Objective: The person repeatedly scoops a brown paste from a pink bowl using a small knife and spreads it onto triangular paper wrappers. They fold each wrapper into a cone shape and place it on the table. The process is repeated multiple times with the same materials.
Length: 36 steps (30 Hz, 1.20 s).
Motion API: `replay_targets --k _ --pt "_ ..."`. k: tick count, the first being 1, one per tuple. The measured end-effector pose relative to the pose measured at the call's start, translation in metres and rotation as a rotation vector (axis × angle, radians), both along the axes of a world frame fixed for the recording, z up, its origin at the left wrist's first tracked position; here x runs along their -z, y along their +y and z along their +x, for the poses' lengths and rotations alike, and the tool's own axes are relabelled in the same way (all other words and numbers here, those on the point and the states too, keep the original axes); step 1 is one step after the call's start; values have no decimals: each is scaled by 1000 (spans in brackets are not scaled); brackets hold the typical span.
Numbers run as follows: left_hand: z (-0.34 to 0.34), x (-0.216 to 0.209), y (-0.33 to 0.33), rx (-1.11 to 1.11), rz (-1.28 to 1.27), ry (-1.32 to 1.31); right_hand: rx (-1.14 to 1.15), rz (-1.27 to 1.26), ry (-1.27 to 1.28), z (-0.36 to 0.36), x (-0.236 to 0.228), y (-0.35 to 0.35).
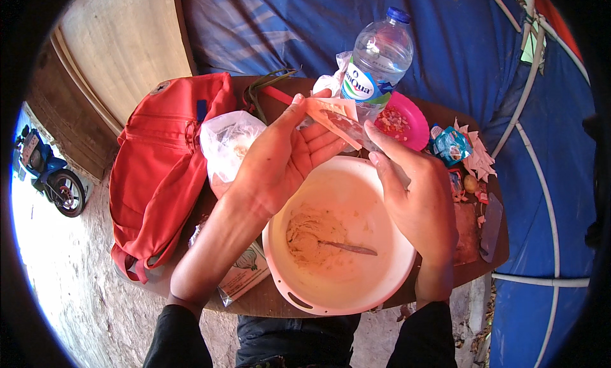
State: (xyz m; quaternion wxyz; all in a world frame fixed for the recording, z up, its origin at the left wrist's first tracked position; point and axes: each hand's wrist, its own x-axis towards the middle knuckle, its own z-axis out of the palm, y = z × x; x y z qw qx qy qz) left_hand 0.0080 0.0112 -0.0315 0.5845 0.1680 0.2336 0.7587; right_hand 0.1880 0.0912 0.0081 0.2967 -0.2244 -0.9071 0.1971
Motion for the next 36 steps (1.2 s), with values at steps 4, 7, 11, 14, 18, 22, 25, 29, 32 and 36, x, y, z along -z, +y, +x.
replay_targets --k 4,7,11,14,18,22,25,29,32,36 --pt "-1 -1 -2 -22 23 -13 -3 -11 -10 2 0 0" --pt "-3 -1 -4 -13 83 -33 -3 -33 -5 2 0 1" --pt "-7 -2 -5 -6 121 -49 -4 -21 -7 5 -2 1" --pt "-8 -1 -6 -4 159 -72 -14 -66 -11 7 -3 3" --pt "-12 0 -9 -20 178 -76 -75 -80 111 8 0 6" --pt "-14 -2 -9 -6 201 -97 -4 -134 2 20 -6 7" --pt "-14 -7 -10 -150 178 6 29 -125 -43 30 -19 11" --pt "-14 -15 -13 -235 223 99 -5 -128 85 26 -26 9" --pt "-4 -14 -10 -188 230 78 -194 -20 195 3 -11 6" --pt "7 -12 -10 -177 226 114 -281 67 232 -12 2 10"
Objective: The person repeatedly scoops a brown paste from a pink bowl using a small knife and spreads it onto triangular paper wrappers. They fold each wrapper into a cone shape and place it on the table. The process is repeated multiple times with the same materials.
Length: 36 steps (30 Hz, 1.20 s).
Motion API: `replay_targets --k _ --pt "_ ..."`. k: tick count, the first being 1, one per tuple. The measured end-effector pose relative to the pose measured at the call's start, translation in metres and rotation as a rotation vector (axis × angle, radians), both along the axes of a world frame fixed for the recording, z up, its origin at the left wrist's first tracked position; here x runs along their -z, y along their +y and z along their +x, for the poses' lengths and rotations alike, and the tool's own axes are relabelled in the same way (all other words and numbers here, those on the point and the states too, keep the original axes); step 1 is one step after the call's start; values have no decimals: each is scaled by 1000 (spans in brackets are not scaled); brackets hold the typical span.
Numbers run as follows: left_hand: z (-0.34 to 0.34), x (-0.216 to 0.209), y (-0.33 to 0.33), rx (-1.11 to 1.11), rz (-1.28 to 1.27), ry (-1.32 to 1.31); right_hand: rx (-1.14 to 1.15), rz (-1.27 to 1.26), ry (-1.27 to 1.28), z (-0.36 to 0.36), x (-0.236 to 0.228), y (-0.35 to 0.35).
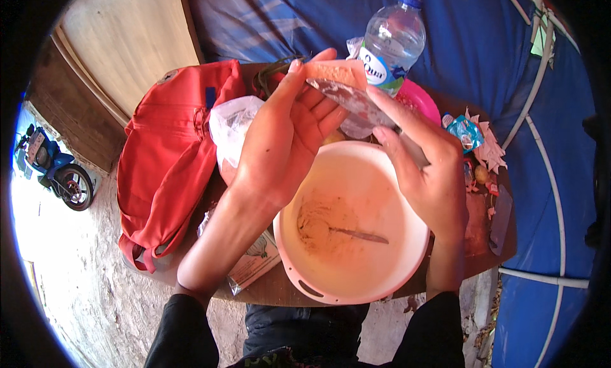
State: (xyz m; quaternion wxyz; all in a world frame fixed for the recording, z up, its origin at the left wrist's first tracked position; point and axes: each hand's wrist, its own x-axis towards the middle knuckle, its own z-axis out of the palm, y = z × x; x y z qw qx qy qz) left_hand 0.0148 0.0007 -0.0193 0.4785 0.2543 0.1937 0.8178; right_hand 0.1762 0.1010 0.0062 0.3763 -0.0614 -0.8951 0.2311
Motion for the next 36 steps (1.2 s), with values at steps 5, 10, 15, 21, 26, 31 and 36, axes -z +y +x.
replay_targets --k 5,10,15,21,26,31,36 --pt "6 -6 -1 -56 -56 31 1 17 -12 -4 3 5" --pt "8 -7 -1 -42 -61 -19 -2 -12 85 -10 5 7" --pt "7 -5 -1 -84 -72 -22 20 -181 13 -6 5 7" --pt "7 -2 -1 -149 -31 12 -61 -549 -62 -6 5 7" --pt "7 -1 -1 -184 -102 96 -215 -937 -226 4 -4 12" --pt "7 -3 0 -270 -101 22 -307 -1107 -286 12 -12 17" --pt "2 -2 -2 -216 -76 1 -258 -878 -218 6 -6 17"
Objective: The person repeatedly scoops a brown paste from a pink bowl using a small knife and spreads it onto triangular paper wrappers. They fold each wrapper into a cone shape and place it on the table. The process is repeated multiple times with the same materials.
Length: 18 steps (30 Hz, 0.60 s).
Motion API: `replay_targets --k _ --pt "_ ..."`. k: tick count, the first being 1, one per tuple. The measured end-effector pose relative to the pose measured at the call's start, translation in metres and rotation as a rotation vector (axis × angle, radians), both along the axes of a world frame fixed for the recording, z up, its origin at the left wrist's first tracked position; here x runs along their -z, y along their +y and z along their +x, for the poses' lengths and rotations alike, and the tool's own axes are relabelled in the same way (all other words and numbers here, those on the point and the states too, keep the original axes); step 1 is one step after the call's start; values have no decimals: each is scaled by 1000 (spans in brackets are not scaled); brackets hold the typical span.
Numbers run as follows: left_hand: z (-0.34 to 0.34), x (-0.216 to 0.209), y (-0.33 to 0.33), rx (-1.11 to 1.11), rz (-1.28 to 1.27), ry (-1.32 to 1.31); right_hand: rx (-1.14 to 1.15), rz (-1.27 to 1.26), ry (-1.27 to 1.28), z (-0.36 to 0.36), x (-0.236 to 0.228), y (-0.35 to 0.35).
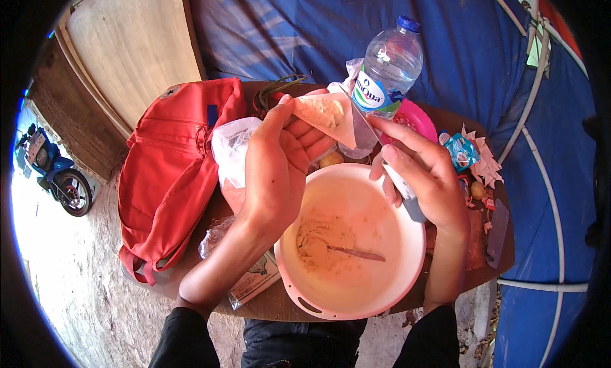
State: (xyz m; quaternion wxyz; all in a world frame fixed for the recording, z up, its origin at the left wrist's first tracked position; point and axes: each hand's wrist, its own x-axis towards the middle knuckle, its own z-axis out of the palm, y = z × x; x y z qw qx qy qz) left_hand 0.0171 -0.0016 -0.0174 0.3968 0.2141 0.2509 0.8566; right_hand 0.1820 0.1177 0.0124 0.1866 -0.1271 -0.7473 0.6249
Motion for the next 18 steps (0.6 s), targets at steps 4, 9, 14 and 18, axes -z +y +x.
replay_targets --k 4,9,14,18 --pt "-1 4 1 58 7 -4 127 235 88 -8 9 -3" --pt "2 4 2 76 -36 -7 213 382 125 -13 14 -5" --pt "1 3 0 103 -37 -6 272 497 146 -15 16 -5" --pt "-1 4 0 162 -68 -50 296 543 121 -11 15 -3"
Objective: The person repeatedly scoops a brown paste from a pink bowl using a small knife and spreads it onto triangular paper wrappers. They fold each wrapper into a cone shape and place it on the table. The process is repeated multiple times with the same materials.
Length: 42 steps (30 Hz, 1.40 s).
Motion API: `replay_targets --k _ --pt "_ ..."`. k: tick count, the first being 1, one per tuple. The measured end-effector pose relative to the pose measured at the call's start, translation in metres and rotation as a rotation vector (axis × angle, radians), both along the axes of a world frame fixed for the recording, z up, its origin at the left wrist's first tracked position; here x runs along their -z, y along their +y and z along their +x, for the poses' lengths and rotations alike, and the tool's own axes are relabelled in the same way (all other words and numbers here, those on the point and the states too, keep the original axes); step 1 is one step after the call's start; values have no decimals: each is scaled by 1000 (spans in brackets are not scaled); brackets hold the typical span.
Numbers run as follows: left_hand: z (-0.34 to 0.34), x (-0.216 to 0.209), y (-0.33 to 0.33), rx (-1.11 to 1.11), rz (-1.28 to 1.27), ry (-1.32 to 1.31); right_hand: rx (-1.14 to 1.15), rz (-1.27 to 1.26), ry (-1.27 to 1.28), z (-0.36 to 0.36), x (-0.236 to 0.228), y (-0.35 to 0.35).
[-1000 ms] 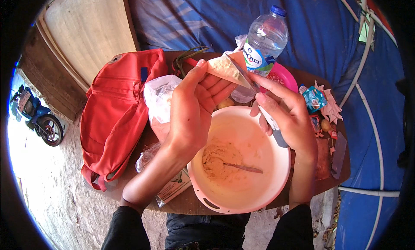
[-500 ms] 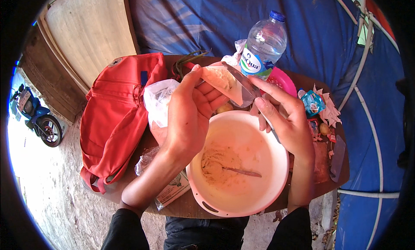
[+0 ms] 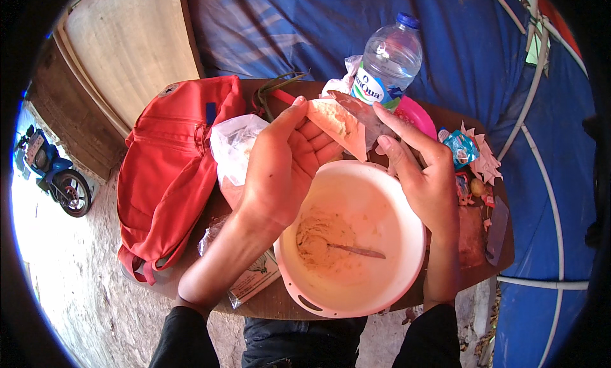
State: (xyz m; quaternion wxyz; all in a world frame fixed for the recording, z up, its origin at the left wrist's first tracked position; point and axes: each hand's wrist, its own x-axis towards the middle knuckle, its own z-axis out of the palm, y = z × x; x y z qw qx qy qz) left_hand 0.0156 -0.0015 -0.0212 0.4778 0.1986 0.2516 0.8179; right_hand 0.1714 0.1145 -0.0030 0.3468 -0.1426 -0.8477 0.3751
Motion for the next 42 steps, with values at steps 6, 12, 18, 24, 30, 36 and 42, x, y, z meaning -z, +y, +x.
replay_targets --k 6,12,18,24,30,36,42 --pt "-8 2 -1 121 90 -96 34 44 -31 5 -7 -1" --pt "-9 0 0 126 117 -65 80 98 -47 14 -11 0" --pt "-19 -17 -15 -103 134 115 237 62 -55 18 -17 7" --pt "-17 -13 -8 -34 11 113 95 -1 -30 14 -16 -9" --pt "-6 -5 0 72 26 63 20 107 -94 11 -8 -18" --pt "-2 -5 0 61 -22 71 59 197 -184 14 -10 -20" --pt "-4 -4 -1 29 52 28 85 223 -174 17 -11 -22"
